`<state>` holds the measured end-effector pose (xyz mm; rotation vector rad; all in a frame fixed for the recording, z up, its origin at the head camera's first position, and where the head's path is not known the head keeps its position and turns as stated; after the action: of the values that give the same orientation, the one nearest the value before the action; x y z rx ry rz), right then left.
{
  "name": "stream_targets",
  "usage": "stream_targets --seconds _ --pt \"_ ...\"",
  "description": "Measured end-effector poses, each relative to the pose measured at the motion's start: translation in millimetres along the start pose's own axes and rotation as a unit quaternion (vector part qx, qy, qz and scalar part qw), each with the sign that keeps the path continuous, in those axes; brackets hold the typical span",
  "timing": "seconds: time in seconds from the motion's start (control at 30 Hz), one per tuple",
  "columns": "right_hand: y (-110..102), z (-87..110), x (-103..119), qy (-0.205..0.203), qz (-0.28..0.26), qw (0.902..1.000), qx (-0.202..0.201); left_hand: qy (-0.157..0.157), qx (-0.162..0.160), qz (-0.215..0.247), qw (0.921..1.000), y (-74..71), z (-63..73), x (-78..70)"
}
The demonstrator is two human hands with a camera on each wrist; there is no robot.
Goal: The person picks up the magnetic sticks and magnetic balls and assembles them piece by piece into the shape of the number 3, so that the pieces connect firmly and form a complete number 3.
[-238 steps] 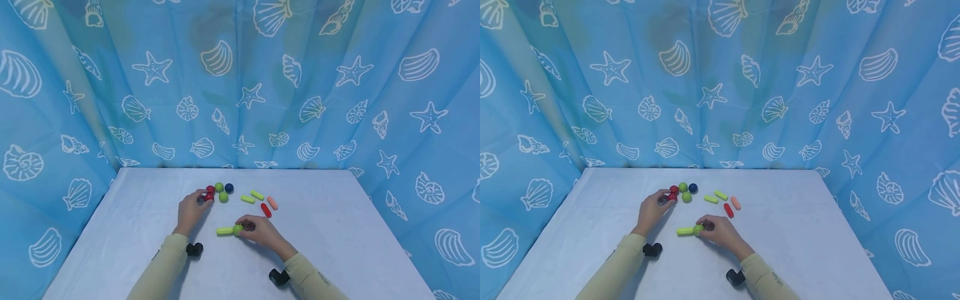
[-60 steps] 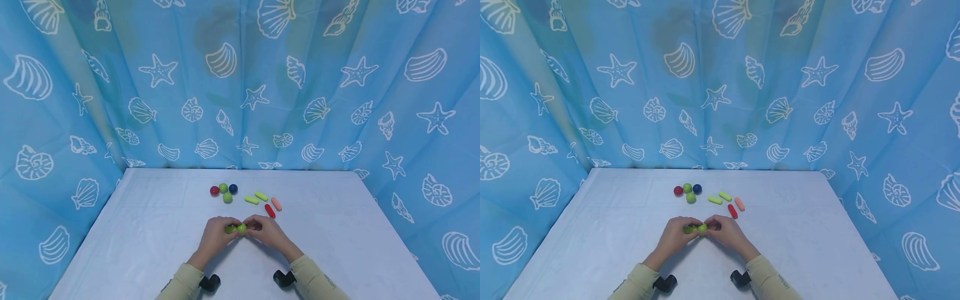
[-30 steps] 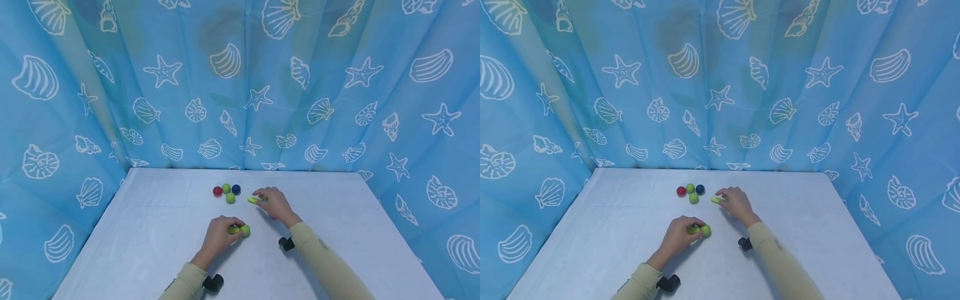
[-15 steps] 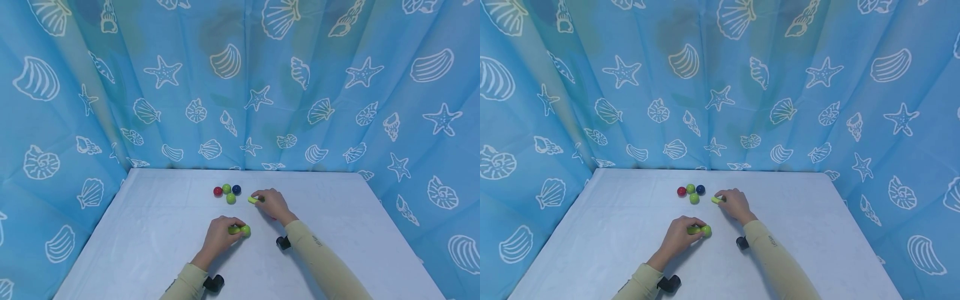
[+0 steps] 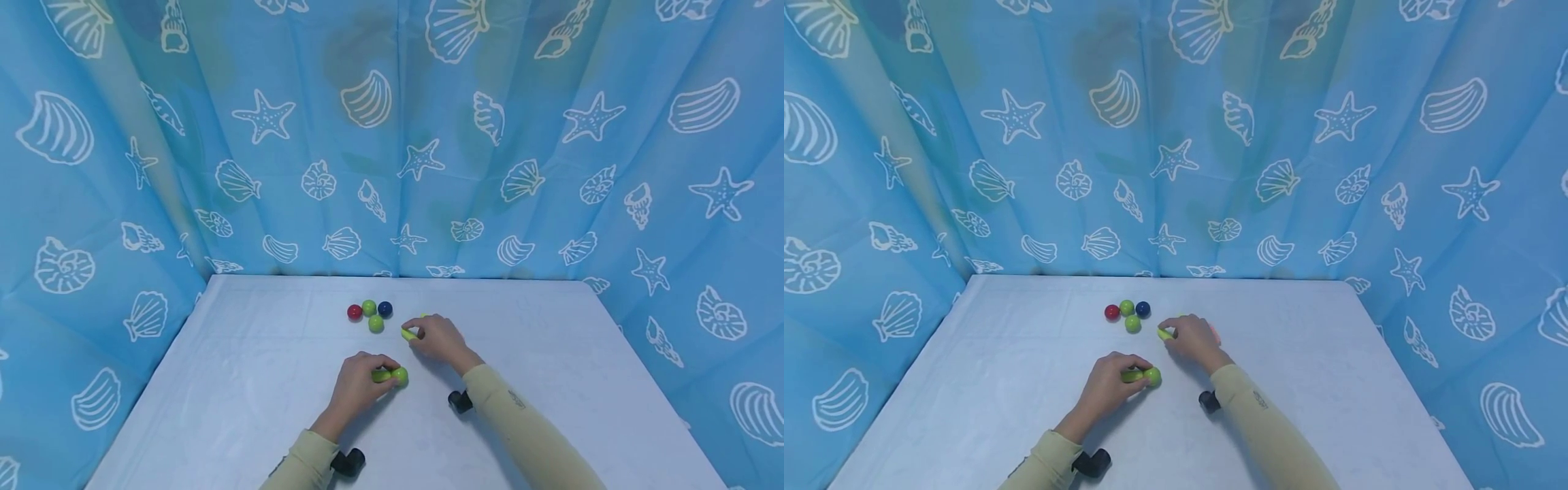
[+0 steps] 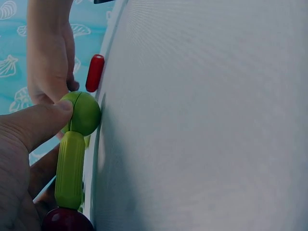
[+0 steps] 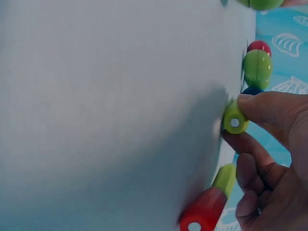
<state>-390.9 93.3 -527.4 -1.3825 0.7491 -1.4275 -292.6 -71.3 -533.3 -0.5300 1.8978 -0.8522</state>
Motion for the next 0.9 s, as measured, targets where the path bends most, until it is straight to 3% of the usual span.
stream_targets --seconds 0.47,0.9 --pt "5 32.5 13 -0.034 -0.002 0.9986 0.042 -0.004 -0.001 0.006 1.0 -1.1 1.6 -1.0" --pt "3 41.8 16 -0.065 -0.005 0.9974 0.032 -0.005 0.003 -0.005 1.0 -2.3 0.8 -2.4"
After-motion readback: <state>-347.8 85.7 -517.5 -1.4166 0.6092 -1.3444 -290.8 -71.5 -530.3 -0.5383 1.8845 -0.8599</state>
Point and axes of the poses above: each hand's wrist, its own z-axis away from the middle knuckle, its own y-axis out of the palm, x = y × z, the point moved 6 cm from there along -z, towards the middle knuckle, and after that the axes turned 9 degrees about y, right-handed, at the moved point
